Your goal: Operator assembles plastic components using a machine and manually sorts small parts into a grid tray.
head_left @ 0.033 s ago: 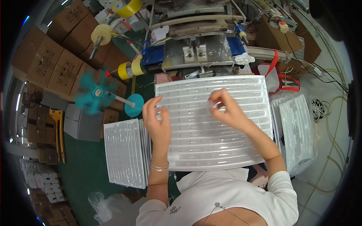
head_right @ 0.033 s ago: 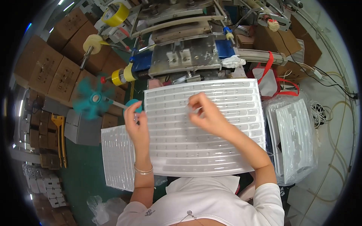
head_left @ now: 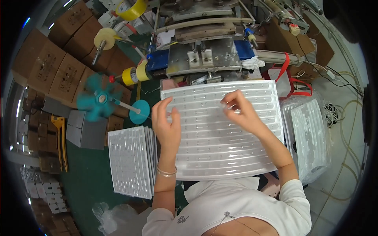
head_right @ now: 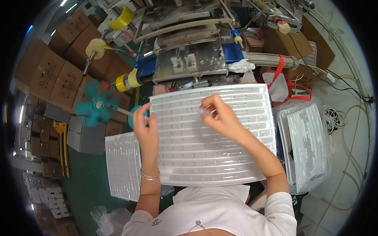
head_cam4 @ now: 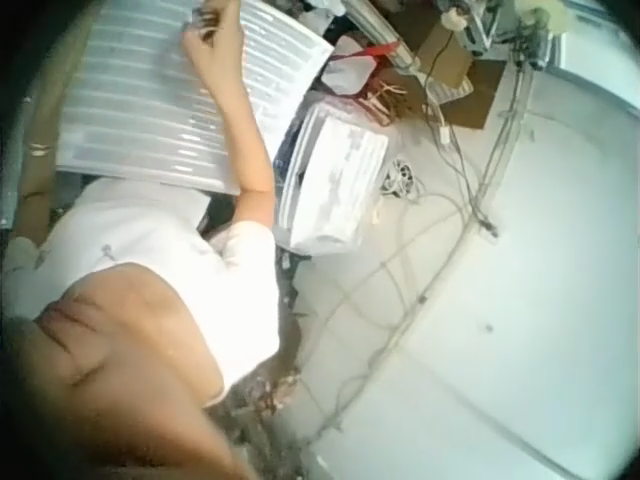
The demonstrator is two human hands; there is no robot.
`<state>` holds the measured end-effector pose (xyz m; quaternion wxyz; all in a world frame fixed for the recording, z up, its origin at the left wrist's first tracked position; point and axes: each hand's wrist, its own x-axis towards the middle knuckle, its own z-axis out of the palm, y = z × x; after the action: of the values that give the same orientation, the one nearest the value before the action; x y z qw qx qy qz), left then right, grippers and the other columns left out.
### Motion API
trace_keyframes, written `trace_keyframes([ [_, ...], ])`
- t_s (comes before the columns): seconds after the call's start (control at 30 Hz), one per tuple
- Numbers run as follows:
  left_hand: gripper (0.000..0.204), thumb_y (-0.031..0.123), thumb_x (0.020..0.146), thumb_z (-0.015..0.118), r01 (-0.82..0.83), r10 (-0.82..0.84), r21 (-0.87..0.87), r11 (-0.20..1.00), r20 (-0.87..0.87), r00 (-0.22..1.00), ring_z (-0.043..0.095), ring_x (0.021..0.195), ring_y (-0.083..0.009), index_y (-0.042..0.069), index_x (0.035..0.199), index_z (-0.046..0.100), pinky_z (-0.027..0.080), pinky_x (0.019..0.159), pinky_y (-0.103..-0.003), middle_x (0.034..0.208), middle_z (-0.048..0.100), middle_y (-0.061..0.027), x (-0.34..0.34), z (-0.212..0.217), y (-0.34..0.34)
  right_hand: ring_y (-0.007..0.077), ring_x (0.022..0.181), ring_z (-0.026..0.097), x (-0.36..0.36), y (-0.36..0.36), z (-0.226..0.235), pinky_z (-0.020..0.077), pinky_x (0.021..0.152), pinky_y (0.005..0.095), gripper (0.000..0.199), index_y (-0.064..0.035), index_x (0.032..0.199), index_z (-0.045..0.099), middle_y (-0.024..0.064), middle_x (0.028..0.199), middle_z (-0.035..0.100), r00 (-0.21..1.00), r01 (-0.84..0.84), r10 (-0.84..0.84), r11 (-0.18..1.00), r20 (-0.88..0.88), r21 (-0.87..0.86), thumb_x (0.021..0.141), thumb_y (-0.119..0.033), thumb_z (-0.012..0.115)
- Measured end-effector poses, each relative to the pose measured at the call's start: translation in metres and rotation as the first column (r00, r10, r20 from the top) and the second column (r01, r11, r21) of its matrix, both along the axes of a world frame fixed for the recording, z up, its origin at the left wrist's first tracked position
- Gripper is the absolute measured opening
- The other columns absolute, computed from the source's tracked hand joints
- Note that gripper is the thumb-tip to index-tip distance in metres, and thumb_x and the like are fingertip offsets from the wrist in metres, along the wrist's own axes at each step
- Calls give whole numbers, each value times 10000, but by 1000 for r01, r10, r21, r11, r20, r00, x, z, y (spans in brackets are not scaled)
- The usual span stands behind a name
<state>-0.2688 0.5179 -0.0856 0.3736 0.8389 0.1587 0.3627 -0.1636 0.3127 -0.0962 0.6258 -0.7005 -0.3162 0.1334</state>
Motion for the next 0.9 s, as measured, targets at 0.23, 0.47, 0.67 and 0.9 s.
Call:
trace_keyframes([
  [0.23, 367, 310, 829, 629, 96, -61, 462, 882, -90, 994, 604, 825, -316, 87, 1118, 595, 480, 708, -395, 1059, 568, -132, 123, 21, -17, 77, 812, 509, 43, -46, 12, 426, 696, 230, 77, -53, 921, 546, 54, 1050, 619, 958, 251, -234, 964, -168, 86, 893, -111, 504],
  [0.47, 370, 441, 818, 605, 132, 54, 762, 634, -214, 975, 607, 678, -236, 137, 1019, 670, 403, 651, -402, 829, 606, -107, 213, 25, -9, 105, 897, 551, 90, -26, 18, 489, 760, 287, 266, -21, 1105, 569, 26, 1107, 596, 948, 313, -301, 941, -107, 125, 869, -138, 603],
  [0.67, 207, 180, 774, 683, 202, -257, 508, 837, 39, 966, 592, 709, -208, 117, 969, 660, 395, 682, -328, 791, 599, -51, 156, 26, -12, 207, 761, 607, 130, 43, 30, 498, 696, 311, 206, -77, 1032, 621, 89, 950, 636, 682, 461, -376, 887, 628, 30, 856, -184, 618],
  [0.9, 341, 12, 790, 645, 286, -286, -4, 958, -13, 958, 529, 709, -91, 39, 1126, 600, 422, 632, -190, 919, 624, -60, 23, 27, 10, 291, 779, 610, 172, 78, 15, 463, 696, 414, 198, -99, 922, 634, 85, 794, 629, 378, 674, -333, 739, 864, -10, 796, -253, 644],
])
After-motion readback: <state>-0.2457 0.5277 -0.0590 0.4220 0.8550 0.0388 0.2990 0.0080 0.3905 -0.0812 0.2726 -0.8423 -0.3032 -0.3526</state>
